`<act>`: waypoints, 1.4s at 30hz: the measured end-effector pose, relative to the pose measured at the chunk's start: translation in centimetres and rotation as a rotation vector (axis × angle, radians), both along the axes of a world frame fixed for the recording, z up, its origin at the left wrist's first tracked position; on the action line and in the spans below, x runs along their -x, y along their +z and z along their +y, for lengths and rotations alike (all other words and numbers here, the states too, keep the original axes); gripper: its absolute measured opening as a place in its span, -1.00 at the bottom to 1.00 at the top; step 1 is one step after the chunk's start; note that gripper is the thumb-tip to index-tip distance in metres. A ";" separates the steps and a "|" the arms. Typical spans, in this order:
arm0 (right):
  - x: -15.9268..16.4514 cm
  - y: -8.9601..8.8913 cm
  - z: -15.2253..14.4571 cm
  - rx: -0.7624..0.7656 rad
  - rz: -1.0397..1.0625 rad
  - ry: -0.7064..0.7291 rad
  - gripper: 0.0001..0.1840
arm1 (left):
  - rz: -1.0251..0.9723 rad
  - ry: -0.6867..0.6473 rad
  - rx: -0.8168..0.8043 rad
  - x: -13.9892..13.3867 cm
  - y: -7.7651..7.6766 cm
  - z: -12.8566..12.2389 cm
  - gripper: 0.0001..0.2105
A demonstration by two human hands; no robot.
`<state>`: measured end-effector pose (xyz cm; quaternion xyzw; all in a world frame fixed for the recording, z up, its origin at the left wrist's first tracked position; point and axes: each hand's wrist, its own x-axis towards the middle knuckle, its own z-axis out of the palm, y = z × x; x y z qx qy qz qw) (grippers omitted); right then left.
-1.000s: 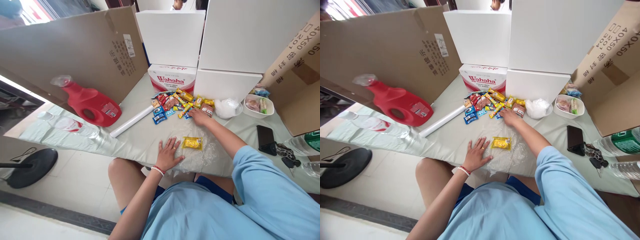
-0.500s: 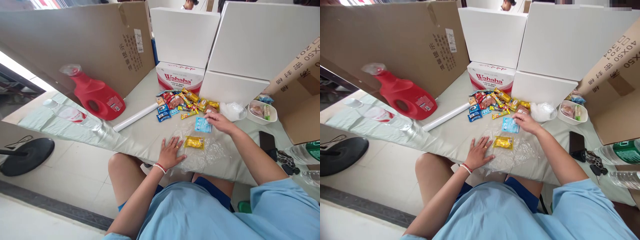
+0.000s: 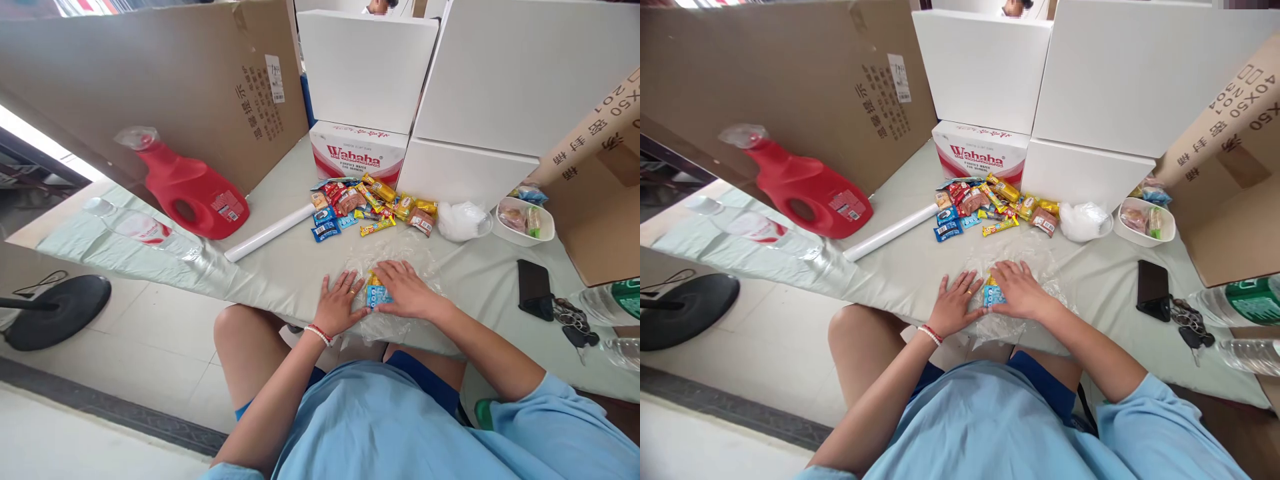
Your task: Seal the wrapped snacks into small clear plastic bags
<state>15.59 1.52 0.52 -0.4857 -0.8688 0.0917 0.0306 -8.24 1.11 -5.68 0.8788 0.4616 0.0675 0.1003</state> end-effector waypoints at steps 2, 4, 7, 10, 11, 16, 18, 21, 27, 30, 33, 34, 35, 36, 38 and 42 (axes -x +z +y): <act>0.6 -0.5 -0.6 0.027 -0.036 0.021 -0.13 | 0.004 0.002 0.001 0.0 0.0 0.0 -0.27; 0.4 -0.9 -0.7 0.032 -0.044 -0.013 -0.23 | 0.005 -0.001 0.006 -0.1 0.0 0.0 -0.27; -1.3 -0.6 -0.1 0.070 -0.035 0.003 -0.31 | 0.004 -0.001 0.009 -0.1 0.1 0.0 -0.27; -3.9 0.2 0.6 0.141 -0.005 0.104 -0.33 | 0.003 0.005 0.010 0.0 0.0 0.0 -0.27; -4.5 0.4 0.7 0.161 0.017 0.139 -0.34 | 0.004 0.004 0.011 0.0 0.0 0.0 -0.27; -5.7 0.1 1.3 0.109 0.176 0.220 -0.65 | 0.008 -0.002 0.013 0.0 0.0 0.0 -0.26; -5.8 0.2 1.6 0.098 0.246 0.232 -0.72 | 0.012 -0.003 0.017 0.0 0.0 0.0 -0.27; -6.1 0.8 2.3 0.124 0.325 0.179 -0.62 | 0.021 -0.012 0.021 0.0 0.1 0.1 -0.27; -5.3 -0.1 3.8 0.117 0.160 0.038 -0.60 | 0.036 -0.001 0.010 0.0 0.1 0.1 -0.28; -4.7 -0.9 3.8 0.048 0.144 -0.024 -0.57 | 0.036 0.003 0.008 0.0 0.0 0.1 -0.28; -5.0 -0.7 2.8 -0.032 0.175 -0.019 -0.51 | 0.035 -0.006 0.012 0.0 0.1 0.1 -0.28; -5.2 -0.5 2.4 -0.036 0.154 0.016 -0.45 | 0.034 -0.008 0.013 0.0 0.1 0.1 -0.28; -5.4 -0.4 1.9 -0.026 0.116 0.063 -0.37 | 0.034 -0.007 0.014 0.0 0.1 0.1 -0.28; -5.5 -0.4 1.4 -0.005 0.071 0.106 -0.29 | 0.033 -0.004 0.014 0.0 0.1 0.1 -0.28; -5.5 -0.7 0.8 0.029 -0.008 0.131 -0.24 | 0.032 0.003 0.012 0.0 0.0 0.0 -0.28; -5.3 -1.3 0.9 0.018 -0.028 0.082 -0.33 | 0.031 0.001 0.016 -0.1 0.1 -0.1 -0.29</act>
